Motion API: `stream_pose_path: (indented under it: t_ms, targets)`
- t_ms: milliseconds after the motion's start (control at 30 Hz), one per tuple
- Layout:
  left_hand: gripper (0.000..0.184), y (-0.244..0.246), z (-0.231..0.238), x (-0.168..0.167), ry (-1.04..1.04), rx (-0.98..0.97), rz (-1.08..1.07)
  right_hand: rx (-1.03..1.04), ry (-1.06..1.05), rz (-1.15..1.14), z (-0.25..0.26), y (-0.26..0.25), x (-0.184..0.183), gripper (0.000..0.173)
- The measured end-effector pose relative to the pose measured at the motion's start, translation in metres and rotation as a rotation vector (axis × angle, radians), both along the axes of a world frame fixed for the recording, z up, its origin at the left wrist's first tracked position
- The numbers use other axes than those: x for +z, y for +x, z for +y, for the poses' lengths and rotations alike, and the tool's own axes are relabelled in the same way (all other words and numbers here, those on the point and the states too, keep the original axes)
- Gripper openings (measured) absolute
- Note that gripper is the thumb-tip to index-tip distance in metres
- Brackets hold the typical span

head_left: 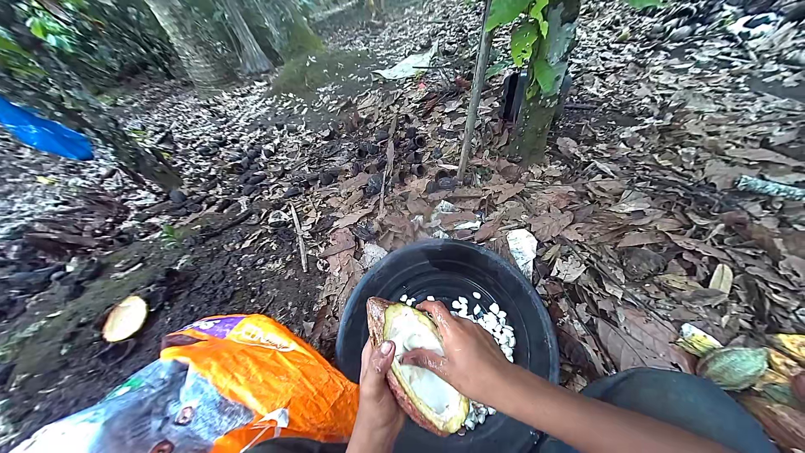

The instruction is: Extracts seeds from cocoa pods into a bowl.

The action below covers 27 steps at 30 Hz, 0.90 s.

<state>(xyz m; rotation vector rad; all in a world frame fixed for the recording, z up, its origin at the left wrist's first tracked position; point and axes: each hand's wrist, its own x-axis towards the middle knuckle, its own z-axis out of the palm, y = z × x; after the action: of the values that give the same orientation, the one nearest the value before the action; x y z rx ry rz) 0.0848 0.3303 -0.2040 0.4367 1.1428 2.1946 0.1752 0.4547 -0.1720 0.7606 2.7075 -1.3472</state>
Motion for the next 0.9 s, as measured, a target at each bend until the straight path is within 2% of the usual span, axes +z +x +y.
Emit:
stream_pose_path:
  t_ms: [100, 233, 400, 567, 767, 900]
  targets:
    - [0.079, 0.000, 0.004, 0.001, -0.121, 0.041, -0.007, 0.000, 0.073, -0.007, 0.002, -0.003, -0.003, 0.068]
    - [0.057, 0.004, 0.009, 0.002, -0.259, 0.065, -0.014, -0.012, 0.190, -0.012, 0.001, -0.006, -0.013, 0.057]
    - [0.041, 0.011, 0.013, 0.002, -0.463, 0.036, 0.004, 0.052, 0.187, -0.104, 0.007, -0.013, -0.021, 0.061]
    - [0.037, 0.007, 0.014, -0.001, -0.486, -0.016, -0.170, 0.057, 0.195, -0.113, 0.006, -0.017, -0.031, 0.058]
    - [0.038, 0.003, 0.017, -0.005, -0.516, 0.010, -0.246, -0.022, 0.176, -0.093, 0.005, -0.024, -0.037, 0.048]
    - [0.038, -0.001, 0.018, -0.003, -0.508, 0.060, -0.283, -0.069, 0.088, -0.164, 0.020, -0.030, -0.033, 0.065]
